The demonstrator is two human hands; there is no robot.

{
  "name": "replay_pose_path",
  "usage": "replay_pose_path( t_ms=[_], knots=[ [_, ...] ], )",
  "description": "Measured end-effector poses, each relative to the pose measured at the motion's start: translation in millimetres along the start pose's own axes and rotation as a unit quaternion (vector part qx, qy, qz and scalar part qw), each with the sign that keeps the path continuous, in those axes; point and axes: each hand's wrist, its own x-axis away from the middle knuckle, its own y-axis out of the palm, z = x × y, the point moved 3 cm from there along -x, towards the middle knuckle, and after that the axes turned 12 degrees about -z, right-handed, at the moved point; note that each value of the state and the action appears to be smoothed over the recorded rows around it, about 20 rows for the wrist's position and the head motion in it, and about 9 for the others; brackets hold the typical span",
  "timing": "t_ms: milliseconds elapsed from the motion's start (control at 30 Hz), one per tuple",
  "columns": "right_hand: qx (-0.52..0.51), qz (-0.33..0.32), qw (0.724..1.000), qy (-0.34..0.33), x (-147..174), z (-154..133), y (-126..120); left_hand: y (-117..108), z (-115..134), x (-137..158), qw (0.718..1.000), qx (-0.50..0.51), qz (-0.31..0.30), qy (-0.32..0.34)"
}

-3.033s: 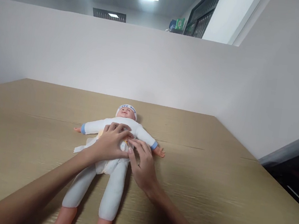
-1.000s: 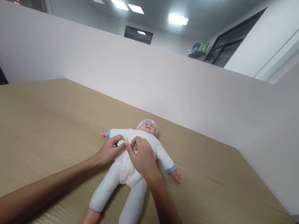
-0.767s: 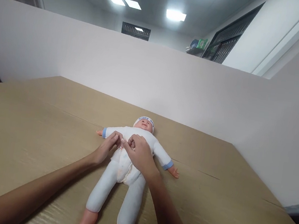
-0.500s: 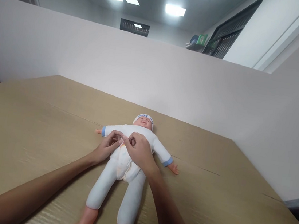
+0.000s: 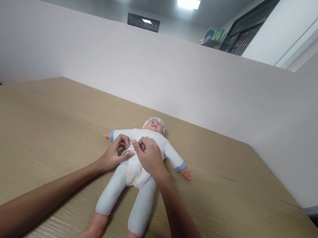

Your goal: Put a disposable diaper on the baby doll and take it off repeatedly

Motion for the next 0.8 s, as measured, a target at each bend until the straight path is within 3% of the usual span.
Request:
replay_pose_path(
  t_ms=[267, 467, 600, 800],
  knots=[
    [-0.013, -0.004, 1.000, -0.012, 0, 0, -1, -7, 4, -2, 0.993, -0.108, -0.003, -0.049],
    [-0.035, 0.001, 0.999, -0.020, -2, 5, 2, 1, 18, -9, 0.981, -0.169, -0.027, -0.088],
    [-0.042, 0.002, 0.999, -0.021, -2, 5, 3, 6, 25, -12, 0.975, -0.208, -0.022, -0.071],
    [-0.041, 0.006, 0.999, -0.013, 0, 4, 2, -14, 0, -2, 0.988, -0.109, 0.041, -0.103]
  ],
)
